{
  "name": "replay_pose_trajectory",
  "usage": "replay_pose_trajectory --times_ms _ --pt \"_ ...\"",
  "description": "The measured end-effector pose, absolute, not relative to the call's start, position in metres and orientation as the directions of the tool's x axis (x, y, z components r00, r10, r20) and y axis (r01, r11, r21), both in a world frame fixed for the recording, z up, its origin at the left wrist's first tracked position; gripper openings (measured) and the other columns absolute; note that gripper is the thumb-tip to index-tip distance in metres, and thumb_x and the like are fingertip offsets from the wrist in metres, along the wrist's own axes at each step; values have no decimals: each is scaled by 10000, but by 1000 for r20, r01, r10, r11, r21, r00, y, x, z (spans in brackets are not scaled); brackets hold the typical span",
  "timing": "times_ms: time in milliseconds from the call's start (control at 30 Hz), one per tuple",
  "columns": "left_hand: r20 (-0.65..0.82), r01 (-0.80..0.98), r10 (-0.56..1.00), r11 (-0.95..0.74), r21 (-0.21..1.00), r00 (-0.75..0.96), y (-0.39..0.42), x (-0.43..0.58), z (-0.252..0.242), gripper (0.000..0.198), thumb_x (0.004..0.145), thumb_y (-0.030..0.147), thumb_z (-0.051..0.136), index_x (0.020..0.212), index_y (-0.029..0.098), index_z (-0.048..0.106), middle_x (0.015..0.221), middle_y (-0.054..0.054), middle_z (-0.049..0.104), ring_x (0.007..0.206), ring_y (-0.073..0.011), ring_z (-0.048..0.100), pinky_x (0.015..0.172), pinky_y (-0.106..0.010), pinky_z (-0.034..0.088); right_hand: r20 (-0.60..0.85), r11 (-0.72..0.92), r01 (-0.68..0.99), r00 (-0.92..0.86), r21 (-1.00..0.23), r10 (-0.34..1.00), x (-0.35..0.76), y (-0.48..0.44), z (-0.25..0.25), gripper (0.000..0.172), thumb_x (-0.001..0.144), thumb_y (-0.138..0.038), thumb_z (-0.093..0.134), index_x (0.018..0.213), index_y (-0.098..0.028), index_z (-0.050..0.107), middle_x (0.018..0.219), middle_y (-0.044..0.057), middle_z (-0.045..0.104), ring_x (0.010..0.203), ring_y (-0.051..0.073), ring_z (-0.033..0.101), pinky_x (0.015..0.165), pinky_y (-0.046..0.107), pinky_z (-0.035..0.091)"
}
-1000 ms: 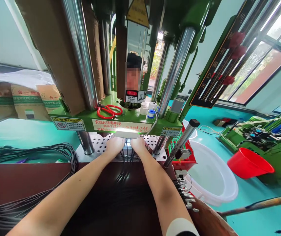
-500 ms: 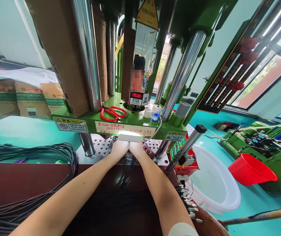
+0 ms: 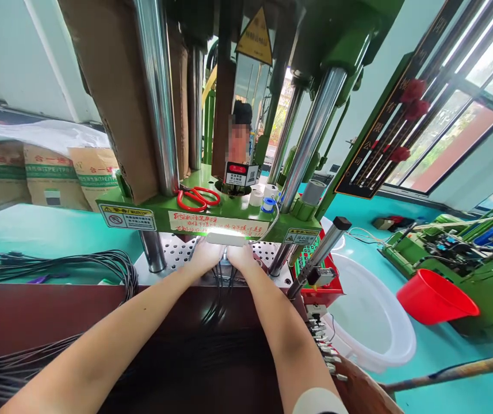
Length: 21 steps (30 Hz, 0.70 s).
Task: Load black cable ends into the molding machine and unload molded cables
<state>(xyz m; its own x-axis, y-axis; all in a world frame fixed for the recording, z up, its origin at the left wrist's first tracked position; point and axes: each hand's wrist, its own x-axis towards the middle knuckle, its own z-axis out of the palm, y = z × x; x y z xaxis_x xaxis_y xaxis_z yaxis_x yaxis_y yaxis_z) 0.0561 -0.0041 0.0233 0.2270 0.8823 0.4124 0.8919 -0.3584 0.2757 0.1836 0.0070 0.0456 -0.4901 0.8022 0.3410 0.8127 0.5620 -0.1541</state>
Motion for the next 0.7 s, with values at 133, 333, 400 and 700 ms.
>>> replay_pose_trajectory --times_ms 133,333,400,700 --pt "430 824 800 -533 191 418 -14 33 22 350 855 403 388 1018 173 595 1046 -103 623 1031 -237 526 963 -399 327 285 620 779 -576 -95 766 206 -6 42 289 893 -291 378 1036 -161 593 1013 103 638 1013 225 521 930 368 333" --pt "410 765 724 -638 93 554 -13 20 15 465 867 498 296 1090 168 536 1118 -103 600 1085 -240 497 979 -415 287 236 649 759 -622 -54 747 212 -7 40 392 890 -401 379 1145 -154 545 1102 118 612 1070 235 497 952 380 316" --pt "388 778 744 -620 99 543 -8 20 15 488 862 518 288 1084 161 537 1108 -111 604 1078 -243 503 954 -403 313 230 636 770 -611 -49 757 210 -2 39 392 887 -411 381 1120 -154 564 1087 117 622 1060 238 507 943 371 328" --pt "264 840 844 -517 163 468 10 25 15 557 842 569 273 1122 167 538 1083 -119 616 1023 -251 540 880 -377 381 227 584 811 -563 -33 794 203 10 34 370 901 -399 359 1056 -162 597 1070 110 632 1042 229 521 914 340 346"
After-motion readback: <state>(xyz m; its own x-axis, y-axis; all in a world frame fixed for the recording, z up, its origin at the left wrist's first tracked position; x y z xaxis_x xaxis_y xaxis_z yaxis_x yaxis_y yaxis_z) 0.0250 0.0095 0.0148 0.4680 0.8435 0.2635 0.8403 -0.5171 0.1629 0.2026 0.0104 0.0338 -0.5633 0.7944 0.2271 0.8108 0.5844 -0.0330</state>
